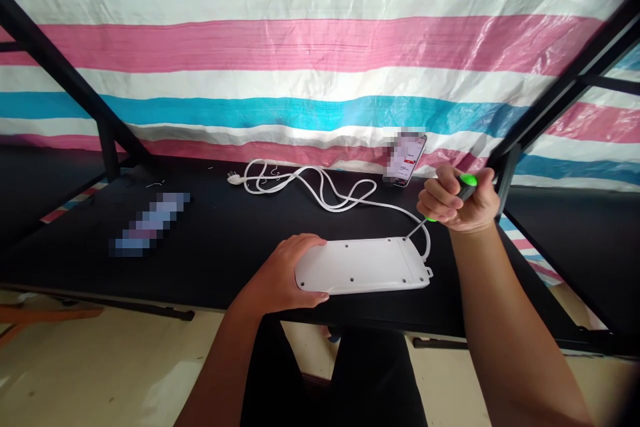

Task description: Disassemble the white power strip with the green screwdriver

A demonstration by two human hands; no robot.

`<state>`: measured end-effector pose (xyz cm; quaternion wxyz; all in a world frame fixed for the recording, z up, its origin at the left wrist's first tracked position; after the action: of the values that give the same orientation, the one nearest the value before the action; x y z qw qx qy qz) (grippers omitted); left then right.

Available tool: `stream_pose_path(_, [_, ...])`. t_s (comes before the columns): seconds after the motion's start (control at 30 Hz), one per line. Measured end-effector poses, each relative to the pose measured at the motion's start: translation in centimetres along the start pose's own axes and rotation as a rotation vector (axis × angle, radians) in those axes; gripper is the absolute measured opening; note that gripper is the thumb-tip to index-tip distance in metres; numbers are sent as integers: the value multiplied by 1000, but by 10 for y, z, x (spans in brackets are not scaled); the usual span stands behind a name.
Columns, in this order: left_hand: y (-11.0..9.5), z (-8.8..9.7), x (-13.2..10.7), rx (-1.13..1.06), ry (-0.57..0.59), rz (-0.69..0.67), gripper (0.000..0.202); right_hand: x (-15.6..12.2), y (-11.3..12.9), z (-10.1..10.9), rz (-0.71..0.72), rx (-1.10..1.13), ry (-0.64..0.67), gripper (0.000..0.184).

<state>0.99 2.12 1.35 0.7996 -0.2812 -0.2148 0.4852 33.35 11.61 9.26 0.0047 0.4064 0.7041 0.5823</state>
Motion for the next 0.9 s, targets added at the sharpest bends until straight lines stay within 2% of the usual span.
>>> stream_pose_path(0.2, [1,0,0,0,8,13,81,0,-2,-2,-20,34,-72,45])
stream_pose_path(0.33, [2,-1,0,-5,4,16,81,-1,-4,0,-4,12,-20,44])
stream_pose_path(0.5, [1,-1,0,-2,-7,3,80,-3,-2,7,58,-40,-20,38])
stream_pose_path(0.67, [0,0,0,9,-8,7,81,0,-6,-1,64,-37,71,42])
stream_pose_path(0.9, [0,0,0,5,-2,14,81,-1,-1,1,21,-30,-26,42])
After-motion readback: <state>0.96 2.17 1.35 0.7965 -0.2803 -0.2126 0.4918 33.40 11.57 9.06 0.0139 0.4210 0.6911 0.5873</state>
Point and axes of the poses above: each hand's wrist, its own x-axis towards the middle knuckle, its own z-axis out of the back of the hand, y = z × x, the point moved 3 cm from there along x, towards the middle knuckle, and after that the axes turned 2 degrees about x, right-handed, at the moved point
